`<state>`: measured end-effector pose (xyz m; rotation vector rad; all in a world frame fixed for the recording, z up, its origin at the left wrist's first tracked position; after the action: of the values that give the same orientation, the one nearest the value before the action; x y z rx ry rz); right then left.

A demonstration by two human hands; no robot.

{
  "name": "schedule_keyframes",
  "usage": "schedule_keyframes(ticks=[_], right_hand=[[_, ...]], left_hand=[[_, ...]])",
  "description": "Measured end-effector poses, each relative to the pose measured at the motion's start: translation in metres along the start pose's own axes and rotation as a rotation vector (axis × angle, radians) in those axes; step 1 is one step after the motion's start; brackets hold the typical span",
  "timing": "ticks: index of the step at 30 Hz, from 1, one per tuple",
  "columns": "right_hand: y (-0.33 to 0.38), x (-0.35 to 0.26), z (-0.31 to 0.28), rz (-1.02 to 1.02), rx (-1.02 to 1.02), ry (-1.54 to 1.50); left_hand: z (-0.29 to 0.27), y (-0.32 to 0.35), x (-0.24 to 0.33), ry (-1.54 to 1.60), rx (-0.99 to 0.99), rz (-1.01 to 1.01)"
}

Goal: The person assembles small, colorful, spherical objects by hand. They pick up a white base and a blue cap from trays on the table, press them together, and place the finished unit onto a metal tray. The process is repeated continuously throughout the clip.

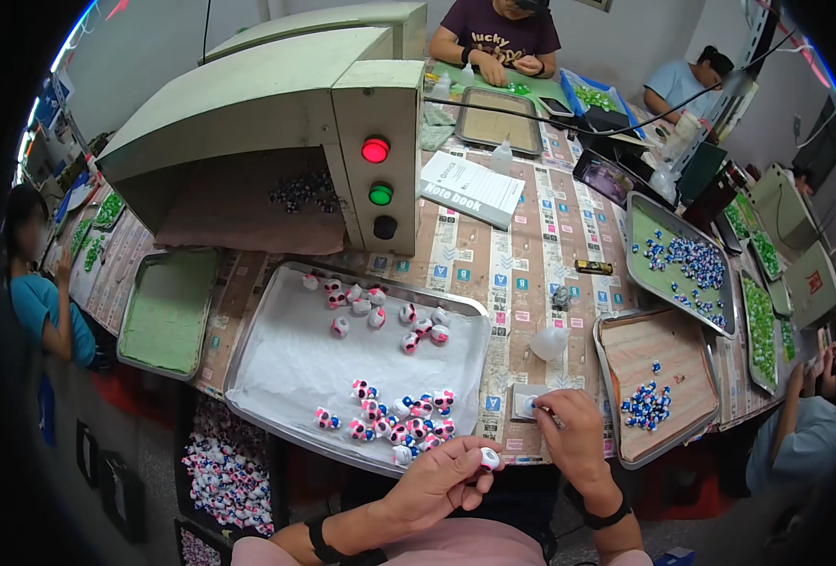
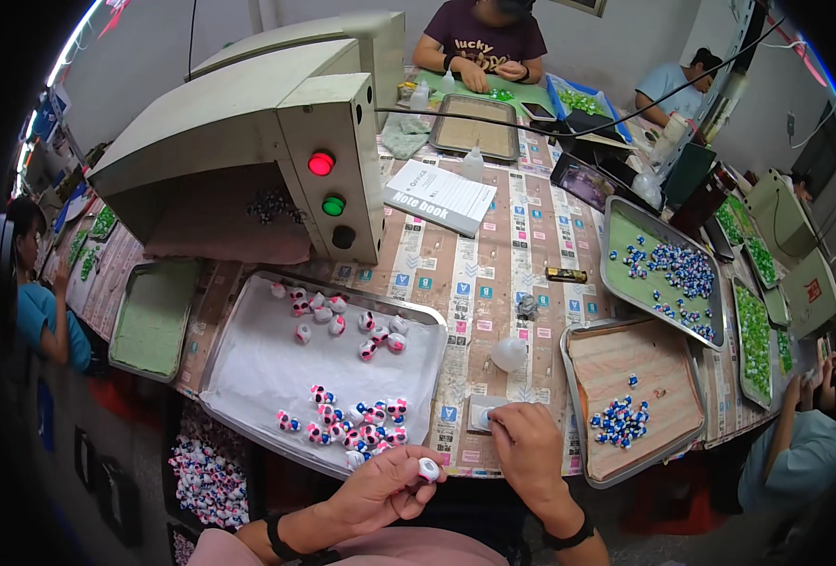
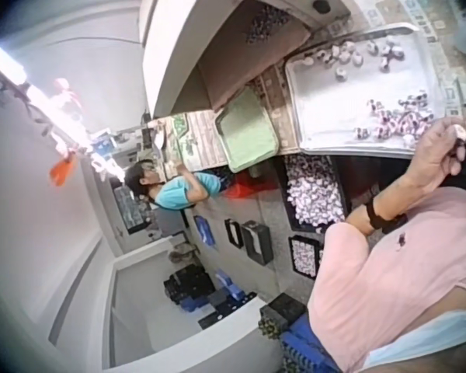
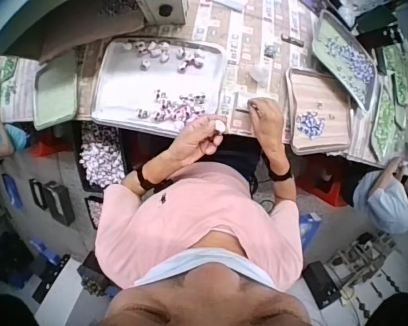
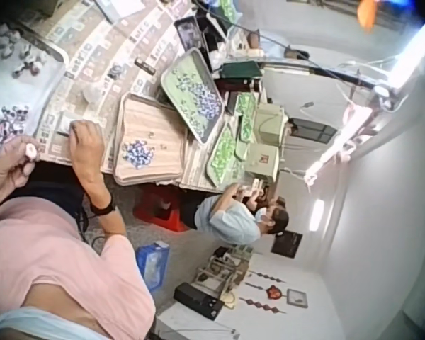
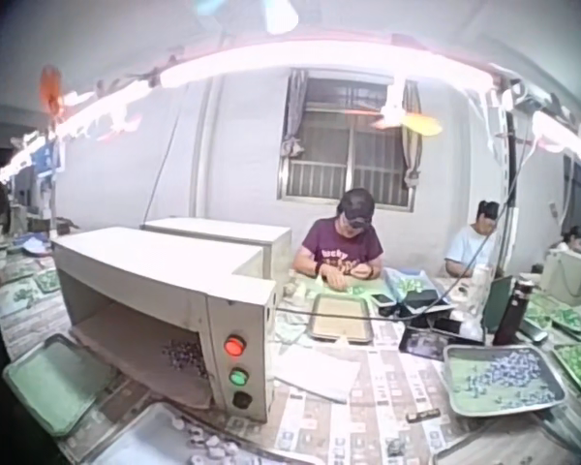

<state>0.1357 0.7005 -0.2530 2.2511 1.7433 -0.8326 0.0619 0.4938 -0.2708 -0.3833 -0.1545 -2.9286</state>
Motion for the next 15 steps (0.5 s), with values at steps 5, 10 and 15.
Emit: schedule_keyframes(ticks=[5,10,15], right_hand=[[0.001,0.002,0.001,0.016,0.006,0.000],[0.002,0.002,-0.004,0.041,0.027,-0.107],[0.010,-0.023,-0.024,0.150,-0.055,-0.450]], left_hand=[[0.007,-0.005,0.001,-0.036,0.095,-0.001],[0.007,-0.008,0.002,-0.065,0.138,-0.001],[0.010,-0.014,0.001,-0.232,0.225,-0.001]])
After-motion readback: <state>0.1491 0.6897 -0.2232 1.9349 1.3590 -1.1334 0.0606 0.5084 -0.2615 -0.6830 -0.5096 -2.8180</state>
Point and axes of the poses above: each hand's wrist, its own y-axis away from the middle knuckle, its own z-axis out of the palm, x = y × z, the point moved 1 cm from there along -y, towards the middle knuckle, and after that the axes turned 9 degrees about -x, right-handed, at the moved point
